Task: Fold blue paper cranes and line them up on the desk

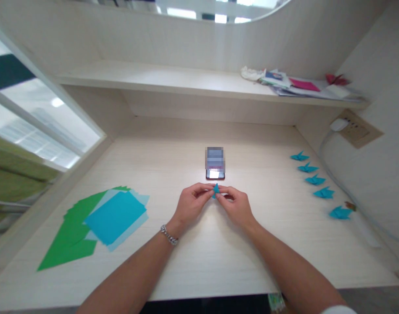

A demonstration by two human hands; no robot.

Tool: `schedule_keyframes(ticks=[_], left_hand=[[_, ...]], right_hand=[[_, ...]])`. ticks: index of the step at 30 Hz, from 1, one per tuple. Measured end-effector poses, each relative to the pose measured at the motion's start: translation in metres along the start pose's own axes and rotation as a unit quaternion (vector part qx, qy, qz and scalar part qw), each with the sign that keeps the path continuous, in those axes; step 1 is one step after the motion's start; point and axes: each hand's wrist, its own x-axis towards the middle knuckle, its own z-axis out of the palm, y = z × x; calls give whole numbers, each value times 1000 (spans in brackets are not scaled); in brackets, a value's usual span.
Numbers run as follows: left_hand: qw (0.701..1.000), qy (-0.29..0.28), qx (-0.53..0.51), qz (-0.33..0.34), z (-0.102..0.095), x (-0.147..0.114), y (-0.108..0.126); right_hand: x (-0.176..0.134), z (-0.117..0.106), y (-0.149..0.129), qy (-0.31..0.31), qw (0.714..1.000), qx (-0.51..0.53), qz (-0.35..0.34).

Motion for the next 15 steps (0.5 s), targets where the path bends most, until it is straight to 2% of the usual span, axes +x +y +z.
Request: schedule_keyframes(ticks=[9, 15], left_hand=[[1000, 7, 5, -18, 0, 0, 5], [1000, 10, 11, -18, 4, -3, 5]], right_hand=[[2, 0, 1, 15, 1000, -5, -8], [1, 2, 3, -3, 1000, -7, 27]])
